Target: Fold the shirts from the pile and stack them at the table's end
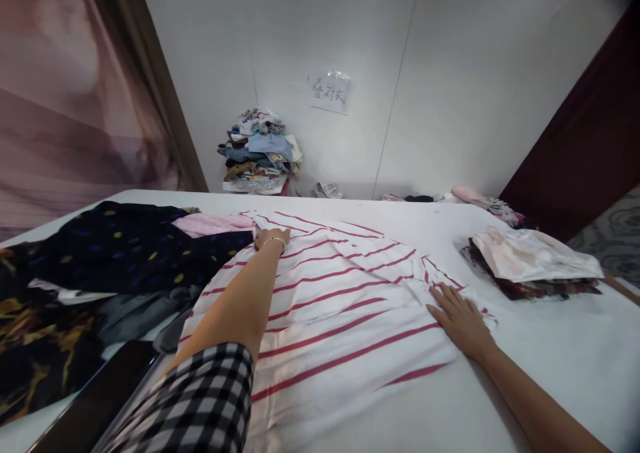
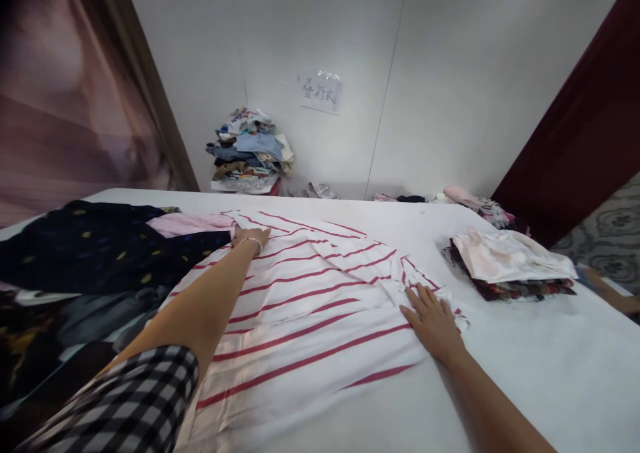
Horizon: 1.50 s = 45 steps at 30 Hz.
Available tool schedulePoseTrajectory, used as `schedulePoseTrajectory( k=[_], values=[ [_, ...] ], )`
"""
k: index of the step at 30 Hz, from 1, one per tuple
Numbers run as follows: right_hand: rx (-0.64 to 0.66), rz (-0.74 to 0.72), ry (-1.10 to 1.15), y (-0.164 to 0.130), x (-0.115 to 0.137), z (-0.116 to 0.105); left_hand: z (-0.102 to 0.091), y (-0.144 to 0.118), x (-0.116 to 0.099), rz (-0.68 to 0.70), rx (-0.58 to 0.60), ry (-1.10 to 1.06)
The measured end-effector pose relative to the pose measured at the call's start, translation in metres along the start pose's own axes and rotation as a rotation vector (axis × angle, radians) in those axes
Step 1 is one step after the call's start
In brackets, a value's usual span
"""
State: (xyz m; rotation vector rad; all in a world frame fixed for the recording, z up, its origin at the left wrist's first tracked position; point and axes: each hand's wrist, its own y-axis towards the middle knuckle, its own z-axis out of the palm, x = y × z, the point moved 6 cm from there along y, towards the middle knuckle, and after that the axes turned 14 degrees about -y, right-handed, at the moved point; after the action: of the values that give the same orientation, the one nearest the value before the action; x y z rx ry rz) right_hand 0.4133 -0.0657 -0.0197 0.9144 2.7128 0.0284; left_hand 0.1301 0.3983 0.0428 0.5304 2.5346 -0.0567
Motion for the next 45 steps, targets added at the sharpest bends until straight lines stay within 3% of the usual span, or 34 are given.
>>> schedulePoseTrajectory(
  k=[4, 11, 15, 18, 20, 22, 24, 26, 28, 30, 33, 36, 39, 40, 42, 45],
  values=[
    [-0.010, 0.008, 0.024, 0.000, 0.001, -0.002, 0.002, -0.005, 0.010, -0.152, -0.060, 0.022],
    [0.043, 0.014, 0.055, 0.000, 0.005, -0.010, -0.011, -0.006, -0.001, -0.070, -0.042, -0.055],
    [0.026, 0.011, 0.094, -0.001, 0.005, -0.012, -0.029, -0.002, -0.033, 0.066, -0.096, -0.154],
    [0.016, 0.013, 0.111, 0.000, 0.006, -0.009, -0.048, -0.013, -0.078, 0.239, -0.190, -0.213],
    [0.015, 0.023, 0.128, 0.001, 0.004, -0.008, -0.058, -0.040, -0.121, 0.482, -0.229, -0.234],
    [0.019, 0.033, 0.182, 0.002, 0.001, -0.011, -0.058, -0.090, -0.164, 0.831, -0.201, -0.220],
    [0.032, 0.059, 0.313, 0.001, -0.003, -0.019, -0.045, -0.155, -0.193, 1.122, -0.085, -0.158],
    [0.009, 0.081, 0.536, -0.003, -0.003, -0.033, -0.019, -0.220, -0.201, 1.326, 0.117, -0.075],
    [-0.035, 0.034, 0.836, -0.009, 0.009, -0.050, 0.009, -0.274, -0.193, 1.446, 0.309, -0.020],
    [-0.027, -0.040, 1.089, -0.015, 0.031, -0.065, 0.030, -0.304, -0.177, 1.459, 0.424, 0.005],
    [0.023, -0.015, 1.091, -0.023, 0.063, -0.076, 0.040, -0.306, -0.155, 1.383, 0.485, -0.006],
    [-0.027, -0.022, 0.869, -0.026, 0.080, -0.085, 0.024, -0.262, -0.134, 1.164, 0.416, 0.001],
    [-0.054, -0.018, 0.813, -0.021, 0.081, -0.088, -0.008, -0.193, -0.093, 0.770, 0.256, 0.128],
    [-0.059, 0.022, 0.830, -0.017, 0.077, -0.087, -0.019, -0.171, -0.074, 0.621, 0.212, 0.194],
    [-0.066, 0.109, 0.919, -0.008, 0.068, -0.087, -0.040, -0.138, -0.040, 0.448, 0.161, 0.256],
    [-0.068, 0.186, 1.167, 0.009, 0.056, -0.097, -0.055, -0.108, -0.005, 0.326, 0.140, 0.291]
  ],
)
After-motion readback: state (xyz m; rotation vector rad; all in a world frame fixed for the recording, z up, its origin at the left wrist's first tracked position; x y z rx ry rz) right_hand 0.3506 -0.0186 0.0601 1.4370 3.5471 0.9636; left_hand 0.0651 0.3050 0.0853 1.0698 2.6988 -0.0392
